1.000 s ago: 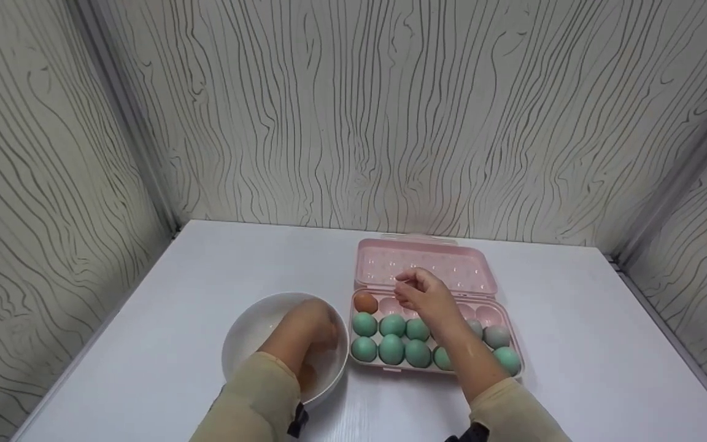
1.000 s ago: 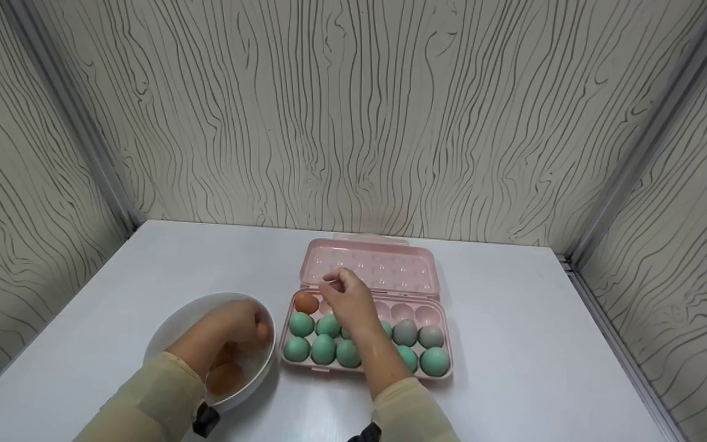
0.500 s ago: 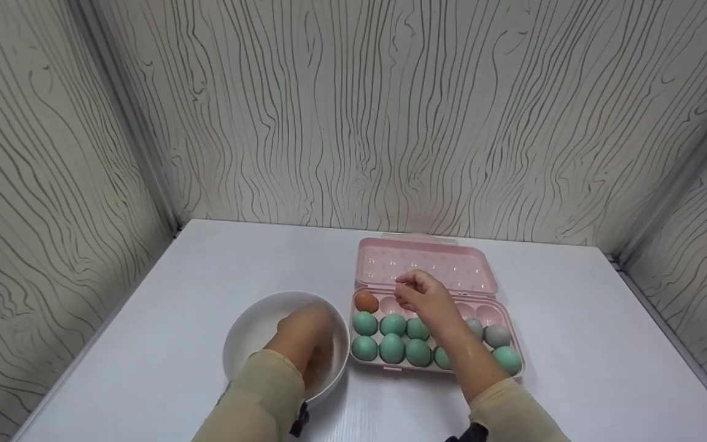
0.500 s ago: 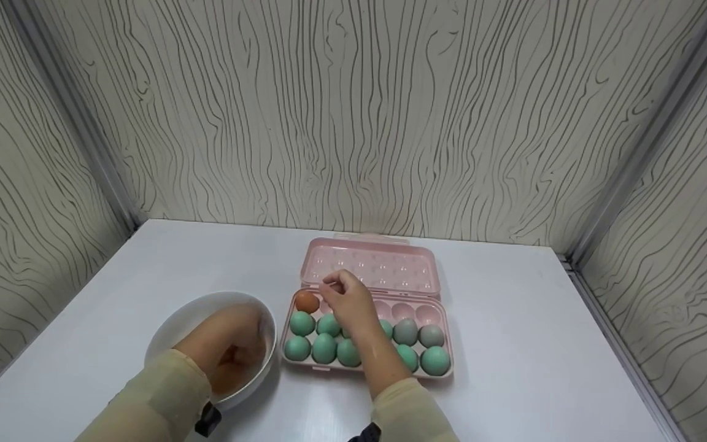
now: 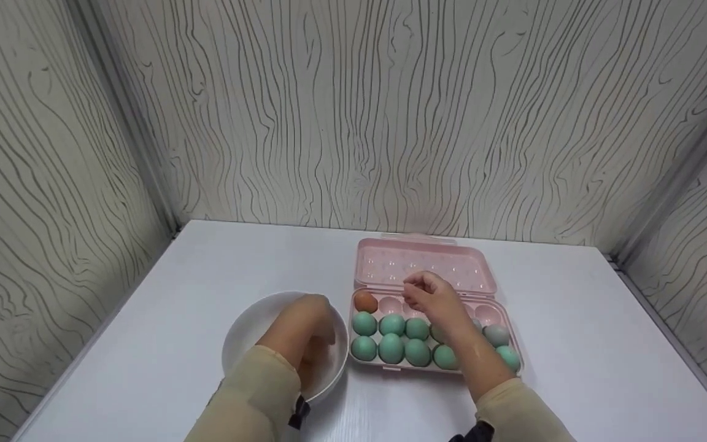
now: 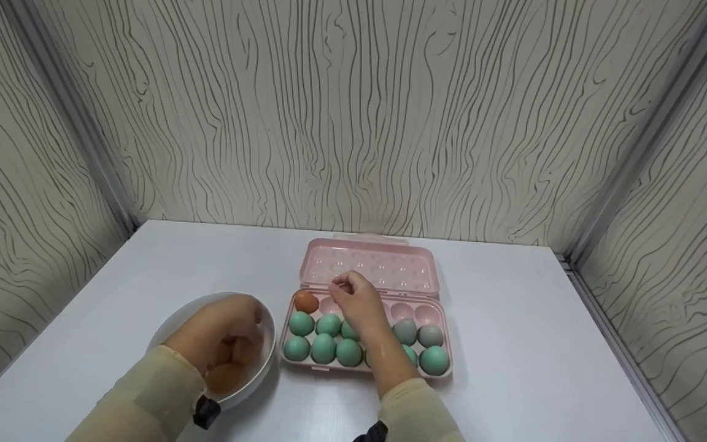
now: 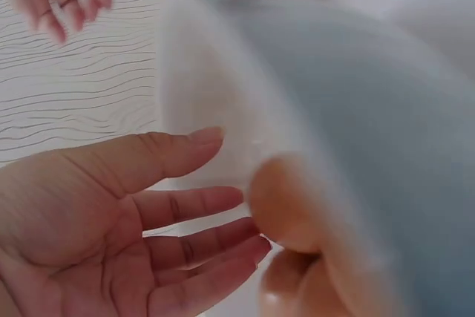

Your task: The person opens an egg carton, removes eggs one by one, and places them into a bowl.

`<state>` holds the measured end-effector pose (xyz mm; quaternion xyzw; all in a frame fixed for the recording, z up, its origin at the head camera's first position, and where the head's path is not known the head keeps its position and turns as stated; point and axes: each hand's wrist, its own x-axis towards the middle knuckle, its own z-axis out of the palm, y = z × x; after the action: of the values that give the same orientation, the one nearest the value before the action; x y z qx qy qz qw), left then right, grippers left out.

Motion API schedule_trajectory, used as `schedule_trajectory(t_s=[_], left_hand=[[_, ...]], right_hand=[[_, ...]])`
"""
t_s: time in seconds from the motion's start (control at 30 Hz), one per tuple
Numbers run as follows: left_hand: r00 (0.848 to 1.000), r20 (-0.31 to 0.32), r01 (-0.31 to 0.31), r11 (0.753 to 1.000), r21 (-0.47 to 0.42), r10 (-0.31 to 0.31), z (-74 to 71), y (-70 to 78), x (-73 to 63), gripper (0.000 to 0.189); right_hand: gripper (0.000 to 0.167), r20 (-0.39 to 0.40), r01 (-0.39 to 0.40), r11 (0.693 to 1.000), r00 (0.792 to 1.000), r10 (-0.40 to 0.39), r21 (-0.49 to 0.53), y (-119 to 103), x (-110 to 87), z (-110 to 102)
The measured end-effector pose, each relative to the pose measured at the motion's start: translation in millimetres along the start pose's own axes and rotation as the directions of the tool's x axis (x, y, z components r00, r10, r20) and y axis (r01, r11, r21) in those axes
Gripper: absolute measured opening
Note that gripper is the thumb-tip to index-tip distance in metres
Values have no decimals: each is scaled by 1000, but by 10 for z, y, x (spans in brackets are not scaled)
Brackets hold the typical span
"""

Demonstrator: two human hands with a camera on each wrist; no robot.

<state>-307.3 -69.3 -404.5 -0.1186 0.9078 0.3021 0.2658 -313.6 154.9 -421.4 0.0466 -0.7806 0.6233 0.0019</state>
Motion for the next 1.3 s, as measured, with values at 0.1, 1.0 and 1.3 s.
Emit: schedule_trajectory(t_s=[0.1, 1.0, 1.3], left_hand=[[987, -76, -132, 987, 92, 139, -24, 9, -20, 34], [876, -256, -425, 905, -11, 408, 70, 320, 61, 46], [859, -254, -441, 895, 74, 444, 262, 526, 188, 35]], right_hand=[[17, -29, -9, 1000, 1000, 8, -29, 47, 16, -99], [35, -307, -256, 872, 943, 130, -417, 733, -181, -1314], [43, -232, -343, 812, 937, 261, -472, 968, -257, -1453]])
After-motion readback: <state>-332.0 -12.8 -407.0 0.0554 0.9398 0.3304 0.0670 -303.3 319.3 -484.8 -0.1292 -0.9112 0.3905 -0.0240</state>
